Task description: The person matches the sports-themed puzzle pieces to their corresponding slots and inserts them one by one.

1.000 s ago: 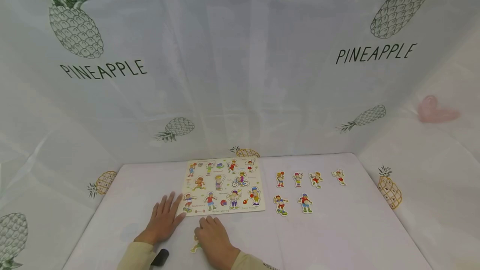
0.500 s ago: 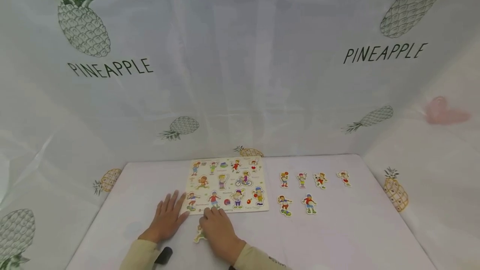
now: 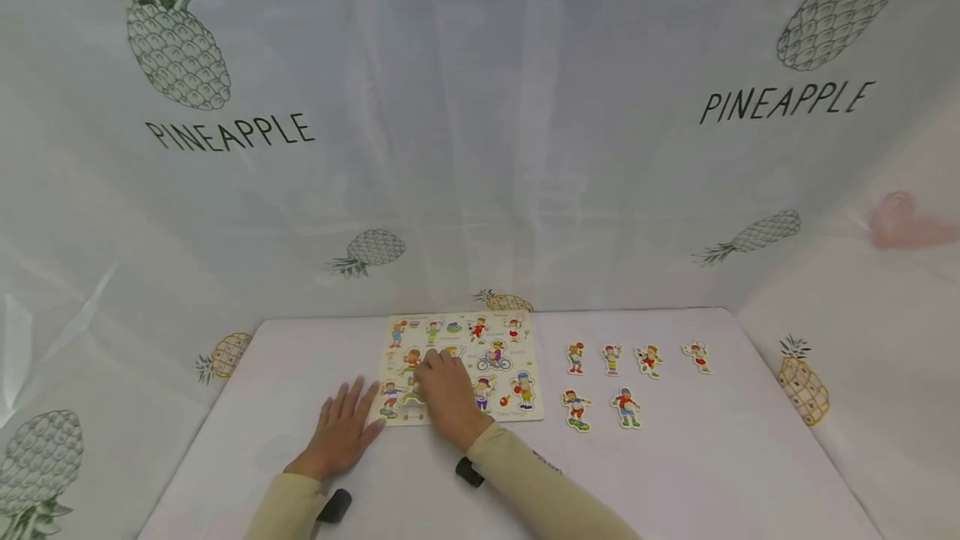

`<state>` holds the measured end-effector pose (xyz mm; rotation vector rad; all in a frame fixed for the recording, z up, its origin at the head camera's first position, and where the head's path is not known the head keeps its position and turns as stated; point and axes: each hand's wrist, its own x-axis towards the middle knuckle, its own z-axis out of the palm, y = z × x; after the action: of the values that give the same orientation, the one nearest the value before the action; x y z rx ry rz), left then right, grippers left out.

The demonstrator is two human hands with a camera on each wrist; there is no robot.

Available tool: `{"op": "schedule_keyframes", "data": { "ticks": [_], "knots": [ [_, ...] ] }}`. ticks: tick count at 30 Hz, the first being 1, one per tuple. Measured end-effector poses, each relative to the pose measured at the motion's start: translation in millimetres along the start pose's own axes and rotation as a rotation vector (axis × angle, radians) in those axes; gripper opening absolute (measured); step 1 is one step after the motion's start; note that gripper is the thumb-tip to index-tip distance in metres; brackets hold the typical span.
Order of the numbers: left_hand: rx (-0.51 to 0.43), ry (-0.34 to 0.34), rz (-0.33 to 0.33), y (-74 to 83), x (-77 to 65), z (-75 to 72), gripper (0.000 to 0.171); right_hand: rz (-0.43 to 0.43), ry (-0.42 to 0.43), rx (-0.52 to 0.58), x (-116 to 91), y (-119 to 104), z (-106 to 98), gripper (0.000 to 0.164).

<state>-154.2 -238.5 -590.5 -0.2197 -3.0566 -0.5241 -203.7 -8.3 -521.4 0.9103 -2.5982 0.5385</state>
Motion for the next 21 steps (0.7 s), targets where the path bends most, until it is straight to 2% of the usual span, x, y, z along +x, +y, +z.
{"op": "schedule_keyframes", "data": {
  "ticks": [13,21],
  "knots": [
    [0.009,-0.006,-0.011,1.2,-0.1,1.1,0.067,0.017,-0.027,-0.001,31.0,9.5,8.2,0.008],
    [-0.016,-0.036,-0.015,7.3,-1.9,-7.9,0.069,0.034,-0.077,-0.046,46.6,12.5,21.7,0.008]
  ]
}}
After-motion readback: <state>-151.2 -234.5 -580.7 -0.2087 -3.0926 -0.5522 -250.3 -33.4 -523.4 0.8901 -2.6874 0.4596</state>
